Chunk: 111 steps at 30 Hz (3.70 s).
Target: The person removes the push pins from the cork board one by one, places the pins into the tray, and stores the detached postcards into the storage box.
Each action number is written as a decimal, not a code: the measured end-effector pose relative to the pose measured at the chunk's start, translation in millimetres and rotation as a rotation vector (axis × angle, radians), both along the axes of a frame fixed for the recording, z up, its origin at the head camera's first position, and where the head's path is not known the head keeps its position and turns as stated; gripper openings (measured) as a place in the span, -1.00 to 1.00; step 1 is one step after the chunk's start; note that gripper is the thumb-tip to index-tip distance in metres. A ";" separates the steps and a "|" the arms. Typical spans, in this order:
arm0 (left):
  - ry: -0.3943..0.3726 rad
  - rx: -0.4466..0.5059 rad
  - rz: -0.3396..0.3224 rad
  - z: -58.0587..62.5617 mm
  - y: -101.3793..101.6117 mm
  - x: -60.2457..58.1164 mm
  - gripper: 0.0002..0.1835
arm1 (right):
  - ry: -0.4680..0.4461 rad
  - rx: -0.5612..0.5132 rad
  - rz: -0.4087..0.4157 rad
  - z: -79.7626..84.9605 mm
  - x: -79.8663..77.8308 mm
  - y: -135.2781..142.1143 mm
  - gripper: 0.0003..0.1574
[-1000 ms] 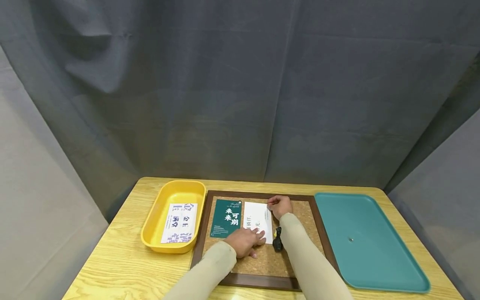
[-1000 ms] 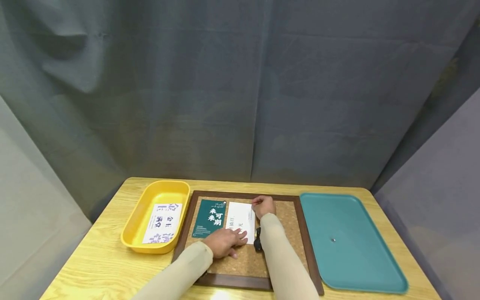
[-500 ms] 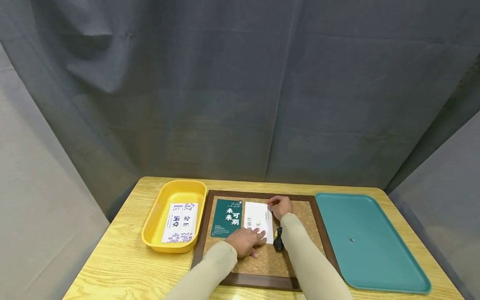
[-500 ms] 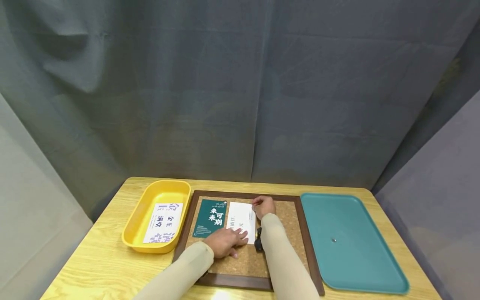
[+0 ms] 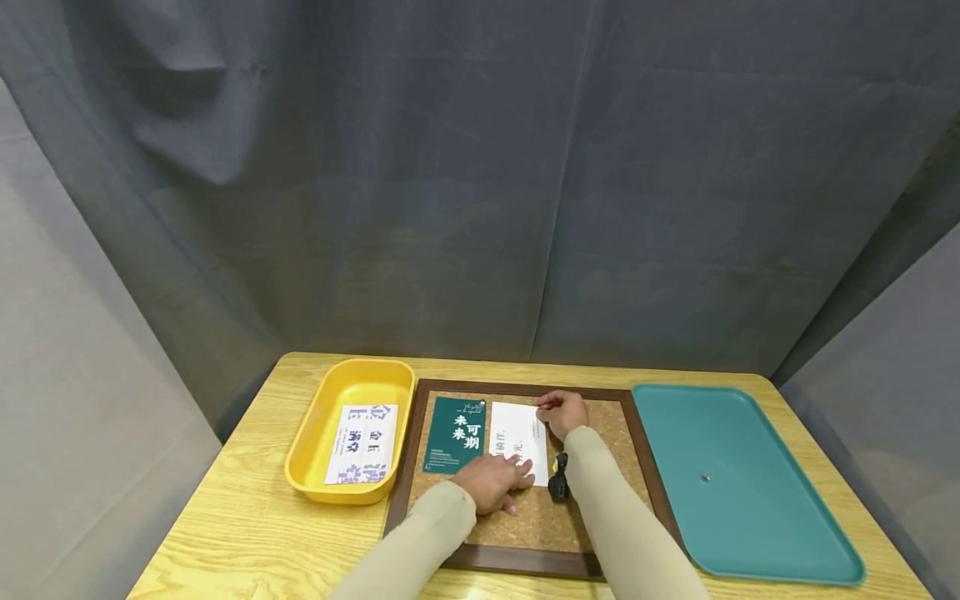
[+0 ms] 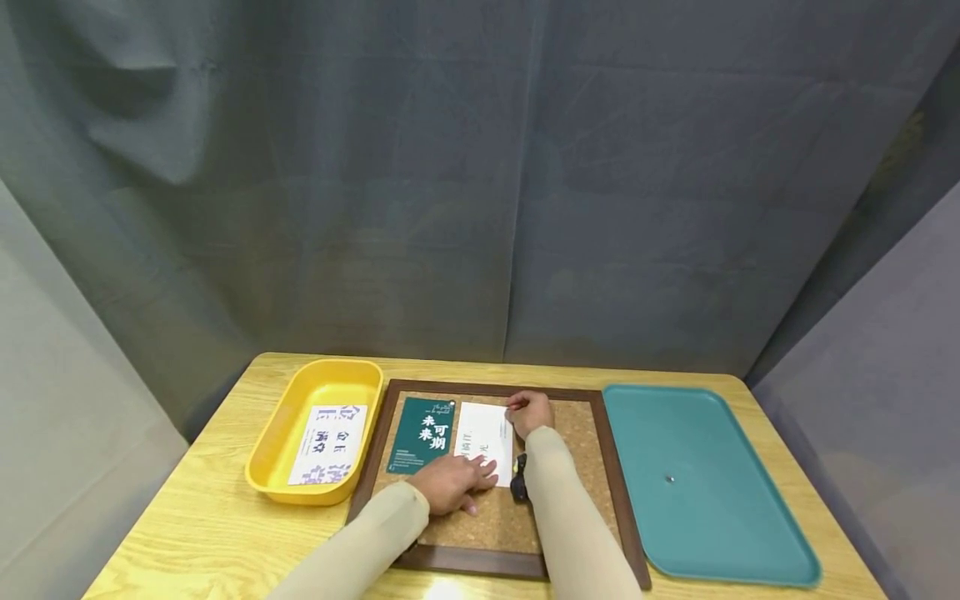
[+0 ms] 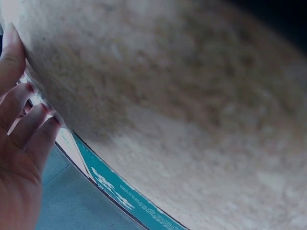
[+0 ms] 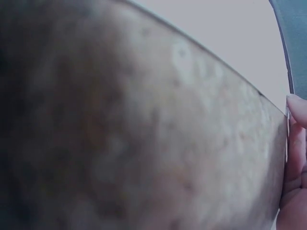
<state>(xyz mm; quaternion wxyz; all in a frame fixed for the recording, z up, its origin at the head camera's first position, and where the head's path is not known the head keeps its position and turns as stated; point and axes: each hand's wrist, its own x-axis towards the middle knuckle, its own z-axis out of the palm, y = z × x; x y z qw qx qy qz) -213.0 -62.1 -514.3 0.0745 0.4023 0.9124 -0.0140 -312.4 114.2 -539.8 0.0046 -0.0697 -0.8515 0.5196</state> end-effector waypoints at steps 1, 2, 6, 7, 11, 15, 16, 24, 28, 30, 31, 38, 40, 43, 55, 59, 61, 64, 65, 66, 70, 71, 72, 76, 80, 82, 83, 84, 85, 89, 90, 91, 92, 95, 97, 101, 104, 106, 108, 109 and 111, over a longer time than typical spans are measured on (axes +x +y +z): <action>0.001 -0.002 -0.001 -0.2 -0.1 0.0 -0.34 | -0.002 -0.004 -0.002 0.0 0.3 -0.1 -0.86; -0.001 -0.003 -0.002 -0.5 -0.1 -0.1 -0.34 | -0.004 -0.007 -0.004 0.0 0.5 -0.4 -0.86; 0.004 -0.011 -0.001 -1.5 0.0 -0.5 -0.34 | -0.008 -0.010 -0.012 0.3 0.8 -1.2 -0.85; 0.004 -0.012 -0.001 -1.5 0.0 -0.6 -0.34 | -0.009 -0.011 -0.013 0.5 0.9 -1.3 -0.85; -0.002 -0.013 0.008 -0.8 0.3 -0.6 -0.34 | -0.008 -0.008 -0.015 1.4 0.7 -1.5 -0.85; -0.005 -0.012 0.006 -0.8 -0.1 -0.3 -0.33 | -0.004 0.003 -0.012 0.5 0.1 -1.3 -0.87; -0.005 -0.012 0.005 -0.9 -0.1 -0.3 -0.33 | -0.003 0.004 -0.012 0.2 0.2 -1.1 -0.87; 0.003 -0.009 -0.001 -2.7 0.1 -1.9 -0.33 | -0.005 -0.002 -0.005 2.2 2.0 -1.2 -0.87; 0.003 -0.010 -0.004 -2.9 -0.4 -2.1 -0.34 | -0.005 0.005 -0.002 2.2 2.2 -1.4 -0.87; 0.000 -0.008 -0.004 -2.4 -0.5 -1.9 -0.34 | -0.006 0.012 -0.004 2.0 1.9 -1.5 -0.88; -0.002 -0.006 -0.004 -2.1 -0.5 -1.7 -0.34 | -0.005 0.017 -0.005 1.7 1.5 -1.3 -0.89; 0.000 0.005 -0.012 -1.0 0.6 -1.4 -0.33 | 0.006 0.015 -0.013 -1.0 -1.6 0.4 -0.89; 0.001 0.004 -0.014 -0.8 0.6 -1.4 -0.33 | 0.004 0.013 -0.013 -0.9 -2.0 0.5 -0.89; 0.002 0.007 -0.016 -0.3 0.8 -1.2 -0.34 | 0.003 0.009 -0.009 -0.4 -1.9 1.0 -0.89; 0.003 0.003 -0.010 -3.0 0.5 -0.9 -0.33 | 0.005 0.060 -0.021 0.1 -0.5 -1.2 -0.95; 0.008 0.008 -0.014 -3.7 0.5 -1.0 -0.33 | 0.008 0.072 -0.019 0.5 -0.5 -0.9 -0.96; 0.009 0.010 -0.014 -3.4 0.4 -1.2 -0.33 | 0.011 0.075 -0.017 0.9 -0.5 -0.6 -0.96; 0.010 0.008 -0.012 -3.0 -0.1 -1.4 -0.32 | 0.013 0.067 -0.015 1.3 -0.3 -0.3 -0.96; 0.010 0.009 -0.010 -2.8 -0.3 -1.3 -0.32 | 0.016 0.065 -0.014 1.3 -0.1 -0.3 -0.95; 0.007 0.010 -0.009 -3.0 -0.6 -1.2 -0.32 | 0.017 0.061 -0.015 1.1 -0.1 -0.3 -0.95; 0.006 0.018 -0.009 -3.7 -1.3 -1.3 -0.33 | 0.033 0.038 -0.018 -0.9 0.7 -0.4 -0.96; 0.007 0.018 -0.009 -3.9 -1.5 -1.3 -0.33 | 0.039 0.028 -0.020 -1.3 0.9 -0.4 -0.97; 0.005 0.020 -0.010 -4.4 -1.7 -1.4 -0.33 | 0.042 0.017 -0.021 -1.7 1.4 -0.5 -0.97; 0.007 0.015 -0.012 -5.5 -2.3 -1.6 -0.33 | 0.059 -0.035 -0.020 -2.9 2.8 0.4 -0.94; 0.026 0.008 -0.012 -5.3 -1.5 -1.3 -0.34 | 0.077 -0.071 -0.025 -4.0 4.2 2.0 -0.94; 0.028 0.007 -0.010 -5.1 -1.3 -1.3 -0.34 | 0.076 -0.079 -0.038 -5.8 3.8 2.6 -0.94; 0.029 0.006 -0.009 -5.3 -1.4 -1.7 -0.34 | 0.074 -0.082 -0.043 -6.4 3.2 2.4 -0.94; 0.028 0.006 -0.006 -5.6 -1.7 -2.0 -0.34 | 0.070 -0.082 -0.049 -7.2 2.6 2.2 -0.93; 0.025 0.007 -0.004 -6.1 -1.5 -1.5 -0.34 | 0.059 -0.084 -0.060 -8.5 2.9 2.6 -0.92; 0.016 0.014 0.006 -7.9 -0.9 -0.9 -0.33 | 0.059 -0.103 -0.078 -9.6 4.4 3.6 -0.91; 0.011 0.018 0.011 -8.0 -0.8 -1.1 -0.33 | 0.068 -0.109 -0.078 -9.4 4.8 4.2 -0.91; 0.003 0.024 0.017 -7.7 -0.5 -1.3 -0.33 | 0.074 -0.118 -0.077 -8.9 5.1 4.8 -0.90; -0.007 0.029 0.023 -7.4 -0.3 -1.5 -0.32 | 0.083 -0.129 -0.073 -8.2 5.6 5.6 -0.89; -0.033 0.040 0.036 -6.9 -0.3 -2.2 -0.31 | 0.098 -0.166 -0.062 -6.4 6.9 9.1 -0.85; -0.043 0.043 0.041 -6.3 -0.4 -2.4 -0.31 | 0.100 -0.207 -0.057 -5.5 7.4 13.0 -0.81; -0.042 0.041 0.039 -6.6 0.3 -2.0 -0.31 | 0.088 -0.277 -0.047 -1.7 11.0 23.4 -0.74; -0.038 0.046 0.035 -7.8 0.7 -1.5 -0.32 | 0.070 -0.290 -0.050 7.1 17.8 33.3 -0.72; -0.032 0.047 0.028 -8.3 0.3 -1.1 -0.32 | 0.060 -0.294 -0.057 15.1 23.1 42.6 -0.70; -0.015 0.045 0.021 -8.1 -0.3 -1.3 -0.32 | 0.057 -0.280 -0.061 24.1 29.9 54.3 -0.68; -0.010 0.044 0.019 -7.8 -0.7 -1.2 -0.32 | 0.060 -0.275 -0.063 27.9 33.2 61.4 -0.67; -0.004 0.038 0.020 -6.9 -1.8 -0.9 -0.32 | 0.067 -0.273 -0.079 35.1 40.7 75.9 -0.65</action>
